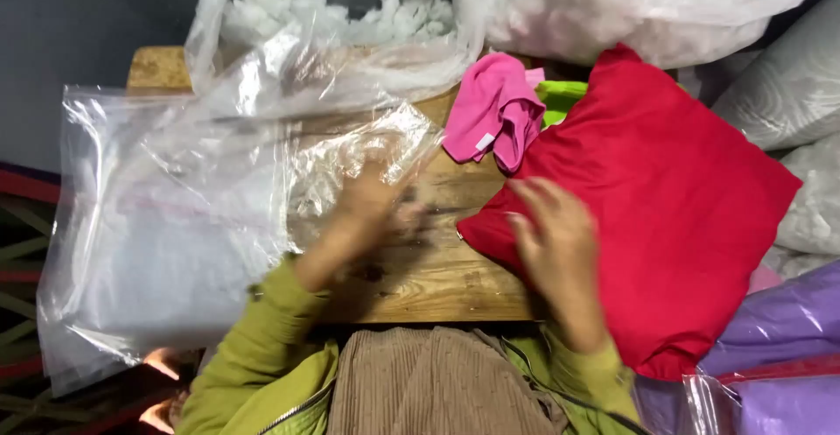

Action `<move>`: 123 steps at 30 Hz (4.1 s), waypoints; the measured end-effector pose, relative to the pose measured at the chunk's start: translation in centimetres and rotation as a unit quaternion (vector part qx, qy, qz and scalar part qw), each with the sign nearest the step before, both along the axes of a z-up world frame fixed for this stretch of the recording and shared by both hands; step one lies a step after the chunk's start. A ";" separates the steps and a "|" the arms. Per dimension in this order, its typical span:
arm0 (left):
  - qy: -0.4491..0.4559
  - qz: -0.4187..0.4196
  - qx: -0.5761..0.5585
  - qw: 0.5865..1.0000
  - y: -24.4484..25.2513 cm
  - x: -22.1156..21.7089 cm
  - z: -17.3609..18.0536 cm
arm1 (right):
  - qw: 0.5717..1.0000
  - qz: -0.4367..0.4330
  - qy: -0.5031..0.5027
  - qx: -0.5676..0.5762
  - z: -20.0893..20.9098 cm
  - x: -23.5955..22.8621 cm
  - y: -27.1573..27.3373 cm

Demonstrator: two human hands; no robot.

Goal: Packaging a finished red pillow into a plastic bag, smoothing it to remove air, and then folding a pink cloth.

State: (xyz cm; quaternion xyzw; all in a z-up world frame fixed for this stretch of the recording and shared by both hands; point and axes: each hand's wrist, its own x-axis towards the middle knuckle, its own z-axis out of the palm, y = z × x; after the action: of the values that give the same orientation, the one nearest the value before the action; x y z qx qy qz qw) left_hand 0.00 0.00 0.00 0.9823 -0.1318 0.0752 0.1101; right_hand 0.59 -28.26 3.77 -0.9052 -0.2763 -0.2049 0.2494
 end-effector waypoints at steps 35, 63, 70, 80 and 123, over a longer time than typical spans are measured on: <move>-0.301 -0.140 -0.288 0.898 -15.1 -12.1 9.0 | 0.950 0.001 -0.312 0.015 4.1 -3.2 -10.1; 0.116 0.173 -0.051 0.977 5.7 -6.8 -7.3 | 0.993 -0.058 0.053 -0.093 -11.4 5.8 3.8; 0.230 0.185 -0.275 0.915 5.4 -5.0 -1.2 | 0.998 0.012 0.021 0.053 2.3 0.9 0.3; 0.148 0.190 -0.493 0.836 3.9 -1.7 -5.6 | 0.971 0.073 0.100 -0.206 1.4 -3.3 1.6; -0.156 0.248 -0.131 0.947 4.4 -1.7 -10.4 | 0.983 0.097 -0.040 -0.148 -8.4 -0.9 11.1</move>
State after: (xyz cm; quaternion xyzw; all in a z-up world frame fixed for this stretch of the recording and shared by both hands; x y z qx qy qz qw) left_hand -1.65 4.38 -10.44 0.9370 0.1118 0.2687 0.1934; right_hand -0.33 -17.19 -4.61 -0.8920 -0.4001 -0.1727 0.1200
